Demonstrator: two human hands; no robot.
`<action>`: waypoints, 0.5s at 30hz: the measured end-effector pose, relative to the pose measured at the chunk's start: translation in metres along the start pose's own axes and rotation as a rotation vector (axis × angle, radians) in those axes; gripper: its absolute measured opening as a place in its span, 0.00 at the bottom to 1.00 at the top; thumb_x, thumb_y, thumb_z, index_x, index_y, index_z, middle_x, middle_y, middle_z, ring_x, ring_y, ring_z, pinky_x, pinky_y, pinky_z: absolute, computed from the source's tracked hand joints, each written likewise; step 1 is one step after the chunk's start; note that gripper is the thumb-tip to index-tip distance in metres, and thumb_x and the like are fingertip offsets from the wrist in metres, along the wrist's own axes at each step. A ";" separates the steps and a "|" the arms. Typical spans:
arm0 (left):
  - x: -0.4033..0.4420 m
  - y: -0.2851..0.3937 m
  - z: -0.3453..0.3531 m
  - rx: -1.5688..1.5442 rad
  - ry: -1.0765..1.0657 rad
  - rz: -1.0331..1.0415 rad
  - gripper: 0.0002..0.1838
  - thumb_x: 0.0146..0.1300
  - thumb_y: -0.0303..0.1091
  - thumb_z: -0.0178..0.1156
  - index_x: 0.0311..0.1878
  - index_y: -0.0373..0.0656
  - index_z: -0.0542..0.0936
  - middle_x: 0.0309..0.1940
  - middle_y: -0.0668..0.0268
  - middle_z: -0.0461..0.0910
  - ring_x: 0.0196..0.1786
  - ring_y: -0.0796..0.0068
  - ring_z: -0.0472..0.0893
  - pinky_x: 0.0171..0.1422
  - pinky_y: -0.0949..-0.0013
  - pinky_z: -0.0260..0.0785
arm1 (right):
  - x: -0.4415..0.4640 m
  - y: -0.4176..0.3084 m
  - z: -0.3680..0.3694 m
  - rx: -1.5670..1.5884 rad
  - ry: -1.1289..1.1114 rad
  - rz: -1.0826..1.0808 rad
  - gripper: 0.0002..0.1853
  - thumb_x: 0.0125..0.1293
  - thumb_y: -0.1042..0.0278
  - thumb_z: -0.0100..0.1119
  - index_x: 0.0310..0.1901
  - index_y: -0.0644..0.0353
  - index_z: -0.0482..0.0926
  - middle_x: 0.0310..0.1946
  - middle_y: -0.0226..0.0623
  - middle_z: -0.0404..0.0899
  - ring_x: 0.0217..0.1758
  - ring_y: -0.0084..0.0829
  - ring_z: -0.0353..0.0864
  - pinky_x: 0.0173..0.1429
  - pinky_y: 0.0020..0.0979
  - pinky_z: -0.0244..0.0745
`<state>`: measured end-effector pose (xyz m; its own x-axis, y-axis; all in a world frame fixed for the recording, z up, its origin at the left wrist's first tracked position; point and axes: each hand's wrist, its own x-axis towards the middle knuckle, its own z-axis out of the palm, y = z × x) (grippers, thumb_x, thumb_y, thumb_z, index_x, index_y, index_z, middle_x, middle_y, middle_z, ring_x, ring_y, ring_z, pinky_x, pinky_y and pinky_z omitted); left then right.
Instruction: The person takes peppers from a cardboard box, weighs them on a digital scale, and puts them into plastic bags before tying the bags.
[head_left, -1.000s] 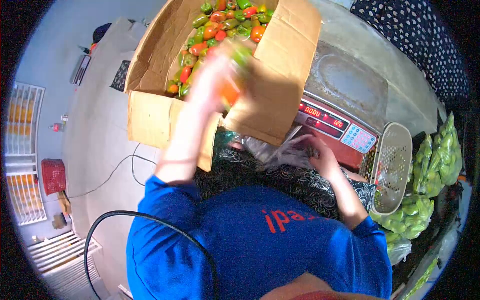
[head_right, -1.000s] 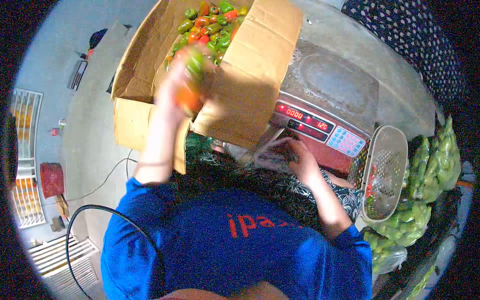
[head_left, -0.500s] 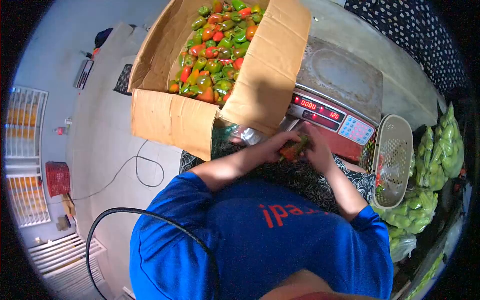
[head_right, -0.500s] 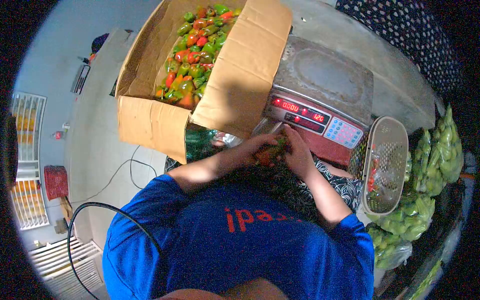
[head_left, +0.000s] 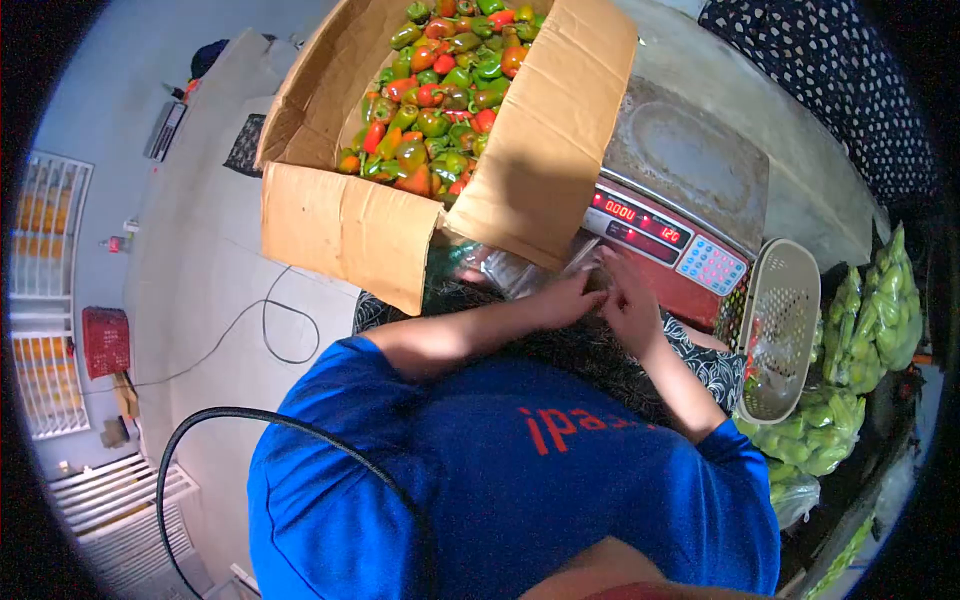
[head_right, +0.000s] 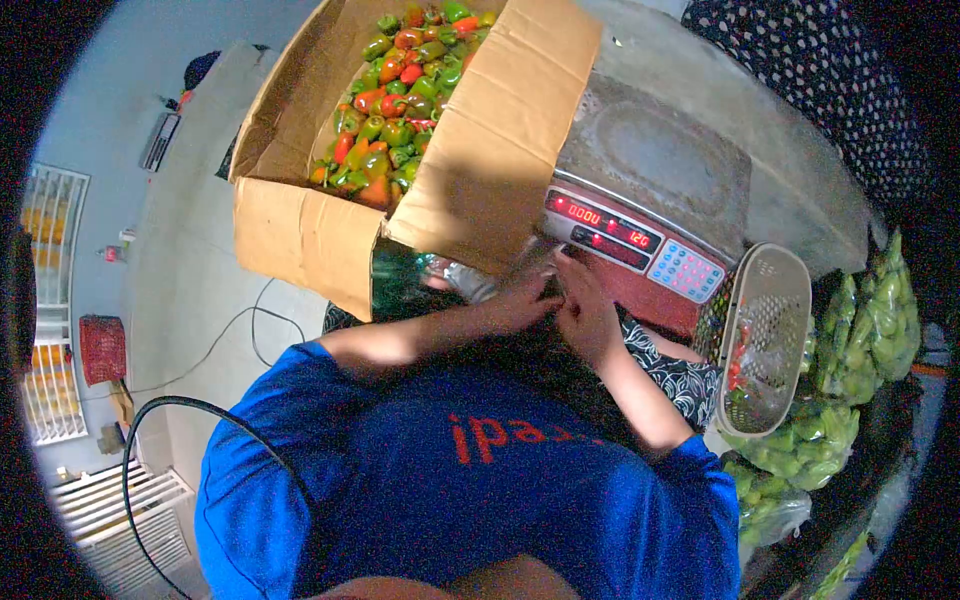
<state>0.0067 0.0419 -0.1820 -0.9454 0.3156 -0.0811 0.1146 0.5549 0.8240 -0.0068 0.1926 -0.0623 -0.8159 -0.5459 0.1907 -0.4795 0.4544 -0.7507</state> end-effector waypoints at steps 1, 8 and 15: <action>-0.011 0.036 -0.033 0.009 -0.209 -0.014 0.25 0.62 0.48 0.52 0.53 0.37 0.70 0.46 0.48 0.76 0.49 0.52 0.77 0.54 0.56 0.68 | 0.000 -0.001 -0.003 0.017 0.007 0.005 0.32 0.45 0.84 0.45 0.59 0.65 0.66 0.59 0.49 0.67 0.64 0.44 0.65 0.66 0.35 0.60; -0.022 0.178 -0.247 0.130 -0.623 0.121 0.21 0.60 0.41 0.56 0.52 0.37 0.73 0.45 0.53 0.78 0.45 0.60 0.80 0.49 0.62 0.72 | 0.002 -0.019 -0.020 0.123 -0.001 0.097 0.28 0.49 0.82 0.49 0.57 0.64 0.68 0.57 0.49 0.69 0.62 0.45 0.68 0.65 0.36 0.62; 0.119 0.019 -0.408 -0.609 0.332 -0.208 0.19 0.66 0.37 0.49 0.60 0.48 0.69 0.43 0.63 0.78 0.41 0.71 0.79 0.37 0.70 0.74 | 0.005 -0.017 -0.005 0.147 -0.062 0.010 0.27 0.53 0.81 0.50 0.58 0.64 0.67 0.56 0.49 0.70 0.61 0.44 0.69 0.63 0.35 0.63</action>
<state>-0.2281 -0.2242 0.0530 -0.9830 -0.0541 -0.1757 -0.1770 0.0204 0.9840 -0.0041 0.1856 -0.0455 -0.7963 -0.5868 0.1469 -0.4156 0.3542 -0.8378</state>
